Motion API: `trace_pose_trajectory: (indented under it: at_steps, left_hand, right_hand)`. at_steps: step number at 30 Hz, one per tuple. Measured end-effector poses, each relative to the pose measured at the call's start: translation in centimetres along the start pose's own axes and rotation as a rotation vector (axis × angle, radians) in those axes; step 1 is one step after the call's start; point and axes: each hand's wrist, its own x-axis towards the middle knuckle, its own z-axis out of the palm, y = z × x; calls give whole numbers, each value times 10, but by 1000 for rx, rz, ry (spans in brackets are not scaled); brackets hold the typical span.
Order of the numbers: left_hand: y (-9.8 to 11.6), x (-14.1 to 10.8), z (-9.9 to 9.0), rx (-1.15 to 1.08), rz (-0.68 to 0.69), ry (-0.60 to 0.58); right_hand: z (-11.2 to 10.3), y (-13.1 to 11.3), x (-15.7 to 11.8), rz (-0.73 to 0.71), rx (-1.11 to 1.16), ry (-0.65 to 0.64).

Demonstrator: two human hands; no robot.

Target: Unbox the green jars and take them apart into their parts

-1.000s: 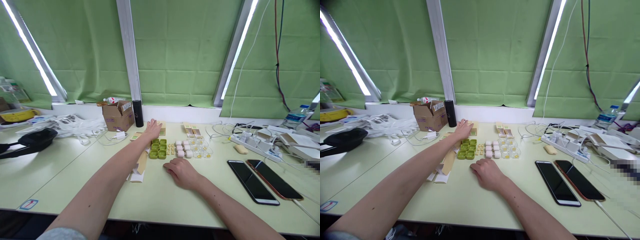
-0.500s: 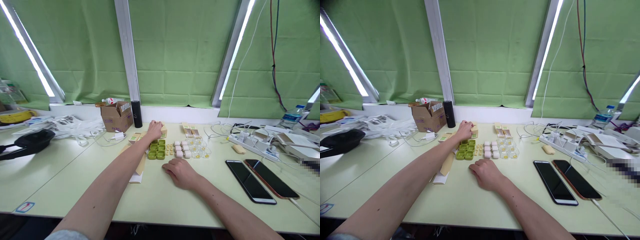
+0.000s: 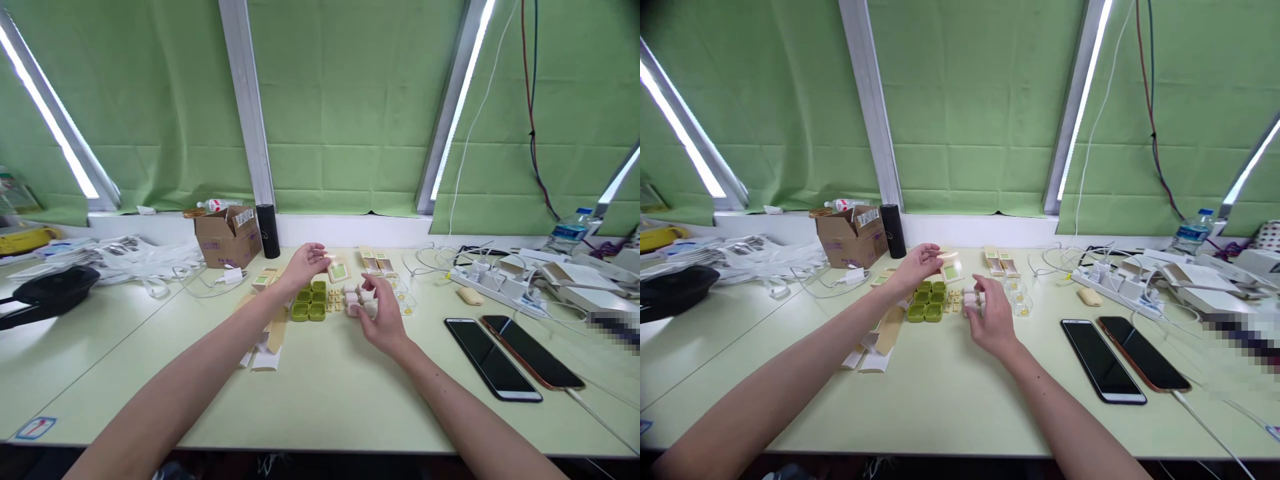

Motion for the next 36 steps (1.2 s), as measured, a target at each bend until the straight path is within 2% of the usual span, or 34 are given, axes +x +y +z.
trace_pose_trajectory:
  at_steps: [1,3,6,8,14,19,23,28,33,36]
  left_hand:
    - [3,-13,1,-132,-16,-31]
    - [7,-39,5,-257,-75,-89]
    - [9,-69,11,-343,-147,-136]
    - [8,-81,15,-372,-159,-123]
    - [3,-92,24,-374,-145,-82]
    - [-6,-99,31,-178,42,28]
    - [-7,-105,31,-40,103,94]
    - [-4,-114,32,53,79,40]
    - [-4,-123,44,120,56,-30]
    - [-5,-126,51,52,38,-64]
  right_hand:
    - [0,1,0,34,34,7]
    - [0,-1,0,83,107,-26]
    - [1,-6,-1,89,190,-133]
    - [0,-11,-2,78,231,-190]
    - [-2,-16,-2,128,325,-214]
    - [-4,-17,-3,137,398,-185]
    - [-4,-17,-4,140,386,-157]
    - [-3,-18,-4,21,193,-84]
    - [1,-21,-5,-259,12,-76]
    - [6,-23,-6,-363,-36,-96]
